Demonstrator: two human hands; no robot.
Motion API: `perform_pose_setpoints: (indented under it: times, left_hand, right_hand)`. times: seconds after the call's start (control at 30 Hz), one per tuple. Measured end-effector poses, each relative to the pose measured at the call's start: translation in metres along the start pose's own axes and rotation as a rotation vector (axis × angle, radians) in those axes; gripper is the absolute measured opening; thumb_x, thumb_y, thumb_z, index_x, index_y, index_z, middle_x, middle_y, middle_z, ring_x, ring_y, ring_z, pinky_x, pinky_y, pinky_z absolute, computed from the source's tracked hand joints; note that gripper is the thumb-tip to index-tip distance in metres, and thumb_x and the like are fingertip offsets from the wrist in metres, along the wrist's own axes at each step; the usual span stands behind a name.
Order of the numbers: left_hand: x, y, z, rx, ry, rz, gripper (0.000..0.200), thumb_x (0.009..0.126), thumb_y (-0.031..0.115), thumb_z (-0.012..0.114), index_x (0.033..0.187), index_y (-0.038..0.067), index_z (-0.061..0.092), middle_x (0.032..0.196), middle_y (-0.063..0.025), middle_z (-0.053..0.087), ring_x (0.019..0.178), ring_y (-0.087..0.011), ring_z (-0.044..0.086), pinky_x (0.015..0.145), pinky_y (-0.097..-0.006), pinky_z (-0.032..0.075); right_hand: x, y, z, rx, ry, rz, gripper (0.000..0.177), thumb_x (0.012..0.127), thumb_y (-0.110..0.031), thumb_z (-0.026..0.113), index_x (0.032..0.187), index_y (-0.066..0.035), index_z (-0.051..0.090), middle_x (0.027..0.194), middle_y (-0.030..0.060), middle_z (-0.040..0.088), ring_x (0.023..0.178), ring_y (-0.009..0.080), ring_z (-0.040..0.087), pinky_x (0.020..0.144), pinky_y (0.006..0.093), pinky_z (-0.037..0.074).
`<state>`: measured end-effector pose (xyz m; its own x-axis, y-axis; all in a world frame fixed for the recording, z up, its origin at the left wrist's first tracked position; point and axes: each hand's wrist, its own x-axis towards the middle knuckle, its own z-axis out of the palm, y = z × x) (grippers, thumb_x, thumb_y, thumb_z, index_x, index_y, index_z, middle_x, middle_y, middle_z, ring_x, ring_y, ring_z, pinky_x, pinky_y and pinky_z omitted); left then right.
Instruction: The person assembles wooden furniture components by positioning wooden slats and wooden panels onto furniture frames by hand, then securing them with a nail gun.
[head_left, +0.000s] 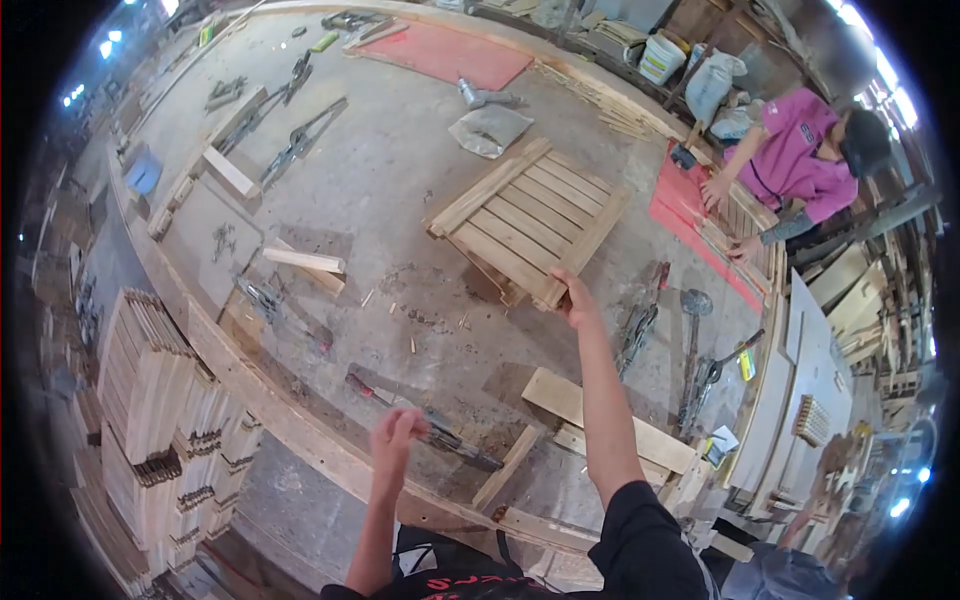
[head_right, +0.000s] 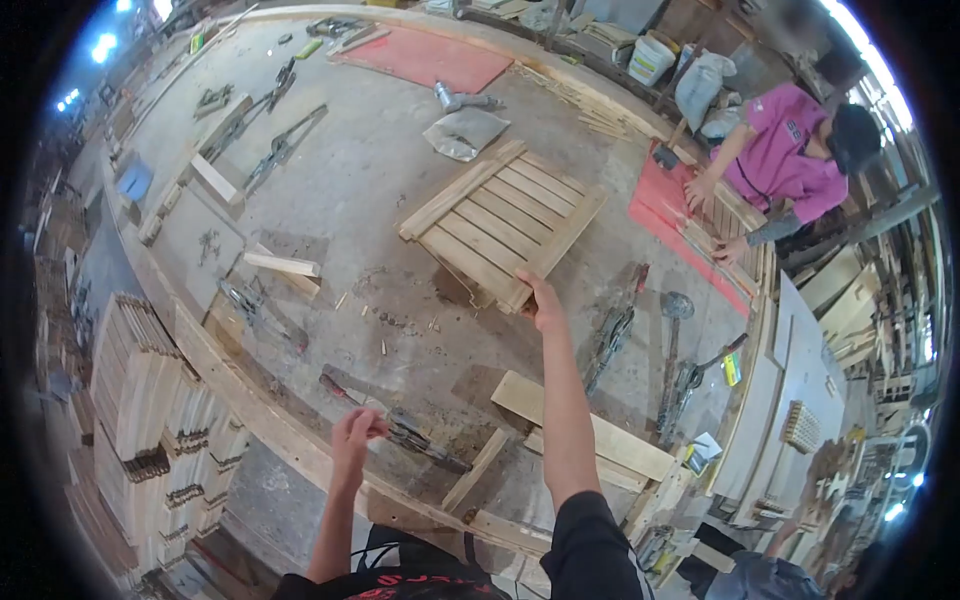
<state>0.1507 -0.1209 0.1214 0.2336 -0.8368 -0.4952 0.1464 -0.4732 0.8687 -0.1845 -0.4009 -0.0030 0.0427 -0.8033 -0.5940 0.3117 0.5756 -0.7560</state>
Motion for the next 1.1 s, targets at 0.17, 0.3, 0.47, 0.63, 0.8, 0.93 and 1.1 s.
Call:
perform_pose_setpoints:
  times: [0.17, 0.3, 0.47, 0.63, 0.8, 0.93, 1.1]
  left_hand:
    - [0.012, 0.021, 0.1, -0.362, -0.262, -0.165, 0.043, 0.096, 0.039, 0.051, 0.117, 0.003, 0.059, 0.097, -0.0105, 0.068, 0.086, -0.0195, 0.066, 0.08, -0.0331, 0.052]
    - [-0.023, 0.031, 0.14, -0.66, -0.349, -0.2, 0.05, 0.096, 0.041, 0.049, 0.126, 0.0, 0.05, 0.112, -0.0126, 0.066, 0.102, -0.0216, 0.064, 0.088, -0.0332, 0.05]
    - [-0.098, -0.01, 0.128, -0.667, -0.248, -0.064, 0.031, 0.081, 0.02, 0.062, 0.104, 0.0, 0.059, 0.09, -0.012, 0.065, 0.08, -0.0254, 0.067, 0.07, -0.0375, 0.056]
    - [-0.202, 0.001, 0.106, -0.571, 0.066, 0.047, 0.005, 0.076, 0.007, 0.057, 0.073, 0.003, 0.058, 0.068, -0.0068, 0.059, 0.055, -0.0195, 0.06, 0.05, -0.033, 0.051]
    - [-0.265, -0.013, 0.062, -0.48, 0.042, -0.013, 0.002, 0.071, 0.007, 0.057, 0.071, 0.005, 0.058, 0.07, -0.0059, 0.058, 0.061, -0.0175, 0.06, 0.054, -0.0322, 0.051]
    - [-0.315, -0.006, 0.047, -0.271, 0.107, 0.034, 0.005, 0.069, 0.009, 0.059, 0.074, 0.007, 0.057, 0.07, -0.0032, 0.055, 0.066, -0.0162, 0.058, 0.061, -0.0306, 0.049]
    - [-0.332, -0.02, 0.018, -0.149, 0.098, -0.011, 0.03, 0.066, 0.007, 0.056, 0.096, 0.006, 0.054, 0.083, -0.0048, 0.054, 0.076, -0.0174, 0.057, 0.072, -0.0301, 0.05]
  right_hand:
    - [-0.128, -0.015, 0.019, 0.26, -0.012, -0.181, 0.03, 0.081, -0.023, 0.065, 0.102, -0.002, 0.059, 0.092, 0.0073, 0.064, 0.082, 0.0188, 0.063, 0.07, 0.0367, 0.053]
    - [-0.267, 0.039, 0.038, 0.425, 0.091, -0.15, 0.022, 0.081, -0.012, 0.062, 0.099, -0.001, 0.059, 0.09, 0.007, 0.061, 0.083, 0.0181, 0.062, 0.074, 0.0312, 0.051]
    - [-0.411, 0.081, 0.045, 0.438, -0.006, -0.117, 0.031, 0.085, -0.018, 0.063, 0.109, 0.0, 0.058, 0.098, 0.0084, 0.063, 0.089, 0.0191, 0.062, 0.08, 0.0319, 0.051]
    - [-0.502, 0.102, -0.002, 0.086, -0.436, -0.063, 0.036, 0.091, -0.032, 0.06, 0.104, 0.001, 0.064, 0.093, 0.007, 0.067, 0.083, 0.0176, 0.064, 0.074, 0.0316, 0.05]
    - [-0.57, 0.045, -0.052, -0.816, -0.85, -0.352, 0.033, 0.087, -0.026, 0.066, 0.105, 0.001, 0.067, 0.089, 0.0126, 0.069, 0.078, 0.0205, 0.065, 0.073, 0.0323, 0.051]
    - [-0.564, 0.037, -0.099, -0.96, -0.254, -0.537, 0.035, 0.085, -0.026, 0.067, 0.106, 0.001, 0.066, 0.096, 0.016, 0.069, 0.086, 0.0248, 0.066, 0.075, 0.0335, 0.051]
    - [-0.477, 0.114, -0.196, -1.2, 0.498, -0.722, 0.055, 0.089, -0.042, 0.06, 0.121, 0.002, 0.055, 0.103, 0.0234, 0.066, 0.095, 0.0399, 0.062, 0.084, 0.0418, 0.048]
